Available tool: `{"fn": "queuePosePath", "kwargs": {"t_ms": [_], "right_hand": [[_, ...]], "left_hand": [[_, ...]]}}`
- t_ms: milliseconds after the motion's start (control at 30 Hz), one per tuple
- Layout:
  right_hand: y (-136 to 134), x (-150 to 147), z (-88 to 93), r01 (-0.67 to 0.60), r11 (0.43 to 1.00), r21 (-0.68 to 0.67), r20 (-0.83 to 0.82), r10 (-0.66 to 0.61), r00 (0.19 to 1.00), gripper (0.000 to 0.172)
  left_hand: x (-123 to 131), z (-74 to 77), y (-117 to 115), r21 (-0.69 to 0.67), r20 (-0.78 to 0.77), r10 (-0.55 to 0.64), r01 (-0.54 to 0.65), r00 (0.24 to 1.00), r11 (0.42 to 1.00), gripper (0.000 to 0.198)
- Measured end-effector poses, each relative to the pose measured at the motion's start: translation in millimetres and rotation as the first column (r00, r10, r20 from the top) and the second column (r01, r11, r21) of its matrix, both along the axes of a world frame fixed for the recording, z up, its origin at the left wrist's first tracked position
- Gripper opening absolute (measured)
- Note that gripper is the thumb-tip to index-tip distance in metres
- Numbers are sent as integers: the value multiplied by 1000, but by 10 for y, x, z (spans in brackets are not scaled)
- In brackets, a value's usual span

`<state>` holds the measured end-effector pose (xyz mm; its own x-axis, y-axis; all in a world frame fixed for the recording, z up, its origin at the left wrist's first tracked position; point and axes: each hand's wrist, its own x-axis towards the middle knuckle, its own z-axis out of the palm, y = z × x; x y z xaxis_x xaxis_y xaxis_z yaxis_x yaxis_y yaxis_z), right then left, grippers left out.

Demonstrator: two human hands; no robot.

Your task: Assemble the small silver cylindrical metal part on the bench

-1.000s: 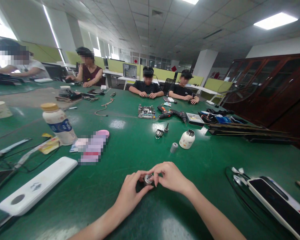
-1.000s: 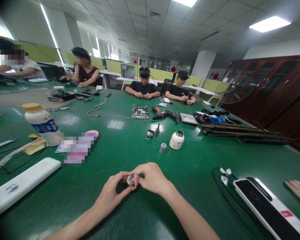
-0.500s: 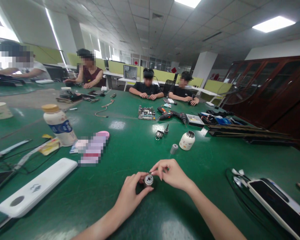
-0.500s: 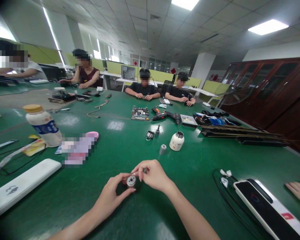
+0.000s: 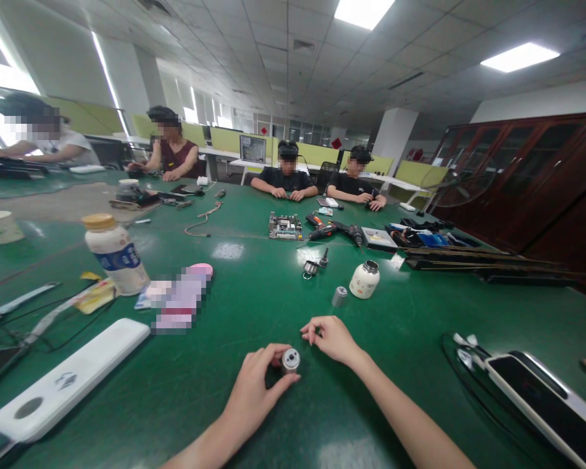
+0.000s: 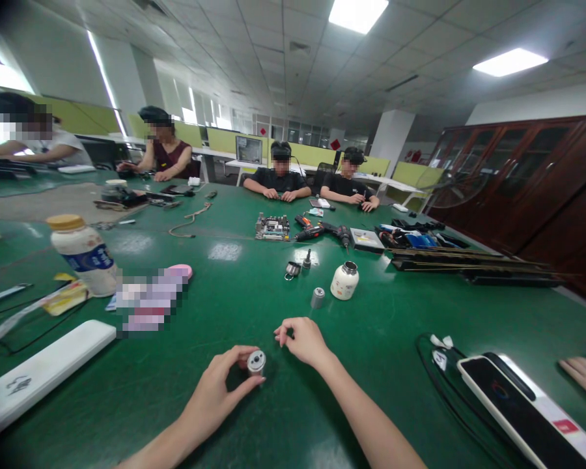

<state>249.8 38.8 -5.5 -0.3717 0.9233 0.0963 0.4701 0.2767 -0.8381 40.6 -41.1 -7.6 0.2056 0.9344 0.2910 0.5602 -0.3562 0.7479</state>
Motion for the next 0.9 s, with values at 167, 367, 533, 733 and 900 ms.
{"fn": "queuePosePath", "kwargs": {"t_ms": [167,367,533,733,900], "right_hand": [[-51,-46,196,-36,997,-68,-187,23,982,18],[-322,-152,623,-151,986,-70,-205,134,970,27],[-429,-204,619,-166,986,-5,-54,165,985,23],[-433,-223,569,-202,974,100,24,200,979,25],[-458,-273,589,-156,950,269,244,89,966,15]], "left_hand": [[2,-1,-1,-1,15,7,-7,1000,1000,30],[-2,20,-4,-9,14,-9,9,1000,1000,31],[-6,23,-11,-29,18,-19,19,1000,999,30],[-6,20,-15,-34,11,-23,24,1000,999,28],[-5,0,-17,-3,16,-7,7,1000,1000,28]]}}
